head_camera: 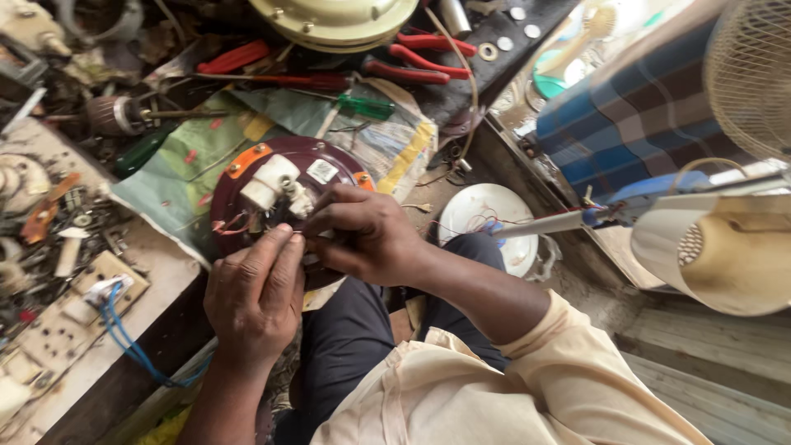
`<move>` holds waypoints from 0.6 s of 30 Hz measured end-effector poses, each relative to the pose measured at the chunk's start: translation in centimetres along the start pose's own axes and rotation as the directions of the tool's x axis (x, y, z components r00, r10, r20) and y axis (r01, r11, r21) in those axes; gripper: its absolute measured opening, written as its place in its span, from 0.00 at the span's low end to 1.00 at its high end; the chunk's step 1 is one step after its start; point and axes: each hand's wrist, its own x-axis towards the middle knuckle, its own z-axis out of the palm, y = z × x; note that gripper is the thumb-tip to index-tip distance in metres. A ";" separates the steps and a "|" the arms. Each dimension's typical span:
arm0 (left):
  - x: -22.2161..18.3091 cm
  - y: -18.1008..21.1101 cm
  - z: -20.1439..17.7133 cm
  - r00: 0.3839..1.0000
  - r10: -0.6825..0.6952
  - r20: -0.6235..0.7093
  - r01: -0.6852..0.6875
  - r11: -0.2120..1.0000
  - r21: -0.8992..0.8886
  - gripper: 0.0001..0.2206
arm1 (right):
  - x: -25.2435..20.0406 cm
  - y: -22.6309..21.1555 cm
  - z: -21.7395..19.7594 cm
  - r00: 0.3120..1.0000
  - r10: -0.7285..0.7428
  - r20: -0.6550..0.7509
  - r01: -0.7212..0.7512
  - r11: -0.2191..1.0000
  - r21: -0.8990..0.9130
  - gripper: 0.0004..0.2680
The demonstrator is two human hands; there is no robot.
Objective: The person works on a circular electrical component, likely a fan motor base, using pliers and a screwdriver. They strip wire ends, twist wires together, and tighten terminal screws to secure connections. The workspace is cluttered with tools and parts.
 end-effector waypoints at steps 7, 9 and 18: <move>1.8 0.2 -1.8 1.000 -0.011 0.024 0.008 0.996 0.085 0.12 | 0.7 -0.2 -0.8 0.993 -0.073 0.092 0.069 0.996 0.049 0.06; 1.8 0.6 -1.6 0.999 0.035 0.030 -0.037 0.997 0.068 0.12 | 0.8 -0.3 -0.9 0.992 -0.062 0.113 0.058 0.998 0.034 0.06; 2.0 0.3 -1.7 0.995 -0.058 0.084 0.063 0.997 -0.052 0.12 | 2.0 0.0 -2.5 0.950 -0.118 0.290 0.093 0.991 0.100 0.05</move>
